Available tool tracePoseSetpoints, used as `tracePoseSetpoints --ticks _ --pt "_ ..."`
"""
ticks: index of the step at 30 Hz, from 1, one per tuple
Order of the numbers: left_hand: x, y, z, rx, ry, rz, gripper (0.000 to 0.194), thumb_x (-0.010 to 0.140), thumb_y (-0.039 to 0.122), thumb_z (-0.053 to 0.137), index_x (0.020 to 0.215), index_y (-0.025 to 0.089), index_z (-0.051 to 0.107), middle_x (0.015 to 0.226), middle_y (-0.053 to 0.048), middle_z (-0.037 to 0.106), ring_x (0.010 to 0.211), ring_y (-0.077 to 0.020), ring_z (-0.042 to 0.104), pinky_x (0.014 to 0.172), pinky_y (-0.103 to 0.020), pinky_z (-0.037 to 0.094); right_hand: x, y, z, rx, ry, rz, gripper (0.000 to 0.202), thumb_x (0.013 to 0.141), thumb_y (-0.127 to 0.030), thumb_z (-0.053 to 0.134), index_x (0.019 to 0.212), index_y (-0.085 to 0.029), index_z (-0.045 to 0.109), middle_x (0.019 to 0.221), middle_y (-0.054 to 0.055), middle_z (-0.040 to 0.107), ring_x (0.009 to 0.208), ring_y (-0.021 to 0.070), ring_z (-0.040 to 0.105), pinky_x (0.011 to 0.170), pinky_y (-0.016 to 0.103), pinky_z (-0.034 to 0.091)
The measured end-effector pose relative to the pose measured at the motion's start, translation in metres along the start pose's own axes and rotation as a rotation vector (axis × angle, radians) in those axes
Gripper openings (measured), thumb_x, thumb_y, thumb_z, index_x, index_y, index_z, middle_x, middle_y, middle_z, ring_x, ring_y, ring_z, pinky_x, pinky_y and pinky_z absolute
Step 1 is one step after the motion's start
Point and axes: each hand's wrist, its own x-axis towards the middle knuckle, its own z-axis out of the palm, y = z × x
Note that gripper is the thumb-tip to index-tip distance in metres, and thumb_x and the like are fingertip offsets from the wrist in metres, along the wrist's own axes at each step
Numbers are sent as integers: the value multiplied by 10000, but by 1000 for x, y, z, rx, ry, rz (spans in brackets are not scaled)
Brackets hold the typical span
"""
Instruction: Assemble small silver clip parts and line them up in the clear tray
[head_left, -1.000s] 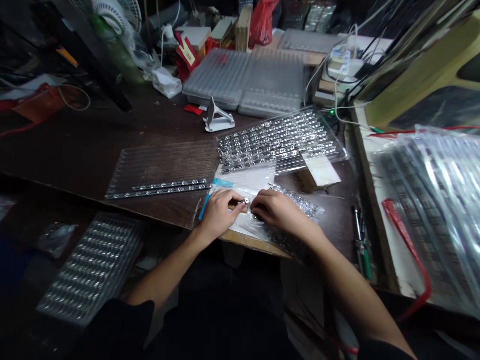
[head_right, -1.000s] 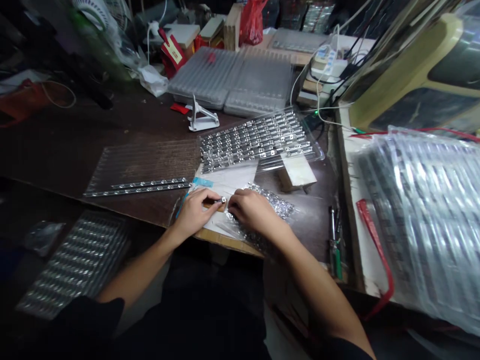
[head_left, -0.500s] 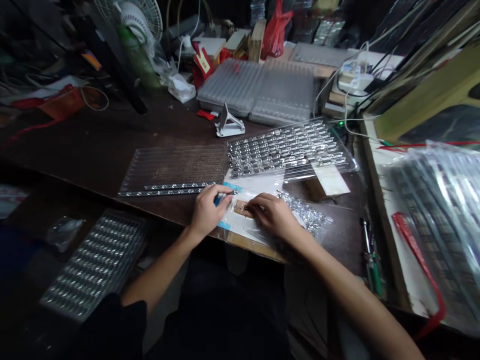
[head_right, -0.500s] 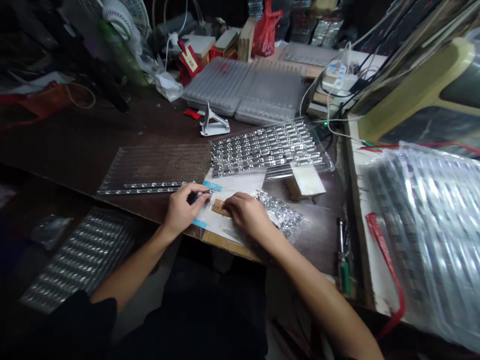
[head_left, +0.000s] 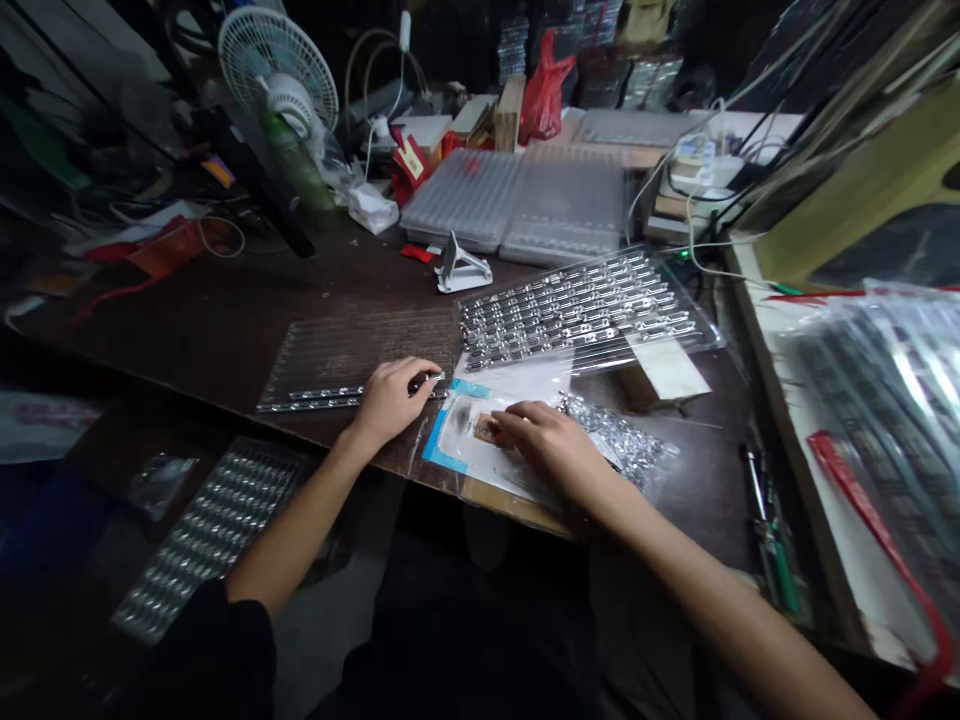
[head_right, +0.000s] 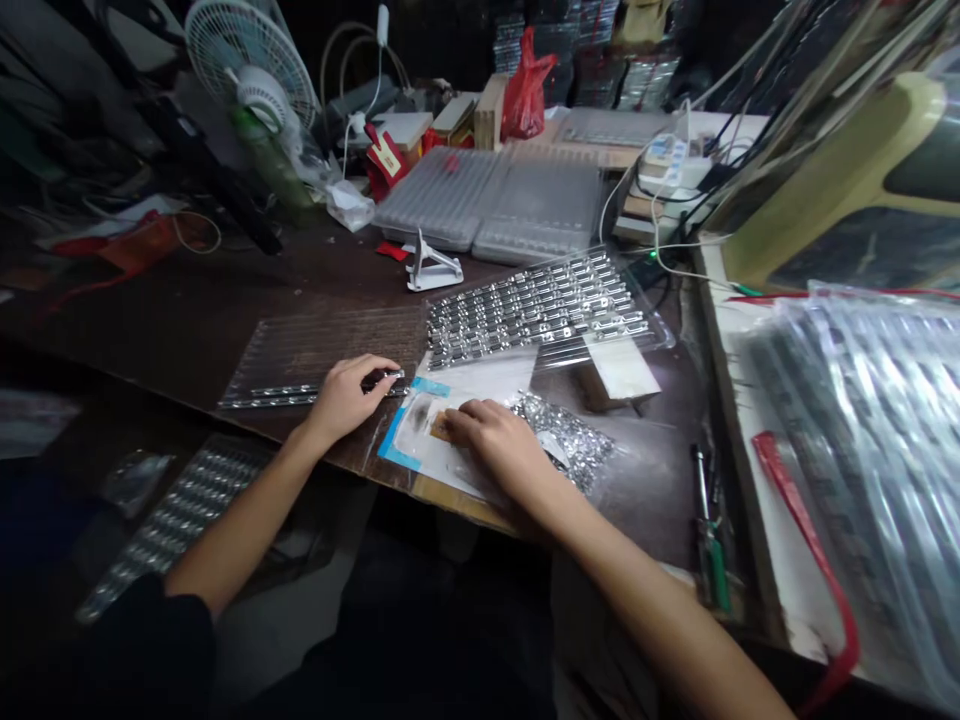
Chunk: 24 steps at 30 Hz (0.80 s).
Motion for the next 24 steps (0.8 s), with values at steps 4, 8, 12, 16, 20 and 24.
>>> tracePoseSetpoints --ticks 4,8,12,16,20,24 --pt "4 -2 0 91 -53 8 126 902 251 592 982 225 686 1001 -17 724 956 -218 631 921 -378 417 -8 15 -17 24 125 63 299 996 -232 484 1182 -112 685 1129 113 669 992 224 604 883 334 471" --pt "6 -1 0 129 -71 15 127 898 239 567 922 225 691 1060 -25 713 1021 -231 611 931 -384 411 -18 27 -32 9 13 145 228 953 -258 571 1073 -147 730 1021 88 690 940 219 623 836 323 473" --pt "7 -1 -6 165 -61 14 135 881 214 545 911 222 676 1077 -23 705 997 -236 618 913 -391 425 -22 26 -33 -18 -114 146 210 862 -291 704 1031 -175 748 991 73 699 934 219 621 825 309 460" --pt "21 15 -8 141 -21 49 138 889 235 539 930 225 670 1069 -22 703 988 -243 618 922 -398 427 -19 16 -28 -56 -171 171 143 895 -205 614 959 -159 734 953 88 705 896 202 626 772 283 445" --pt "54 64 6 10 -46 169 127 894 240 557 920 214 679 1023 -30 706 978 -228 618 931 -386 434 -17 11 -27 -86 -197 199 174 905 -184 549 936 -141 715 953 96 705 863 195 627 729 269 430" --pt "100 125 46 -143 -111 362 138 896 200 566 953 199 691 1053 -31 698 1004 -215 612 952 -378 442 -19 14 -27 -76 -183 172 208 897 -168 540 996 -157 722 971 79 707 885 198 631 741 268 431"
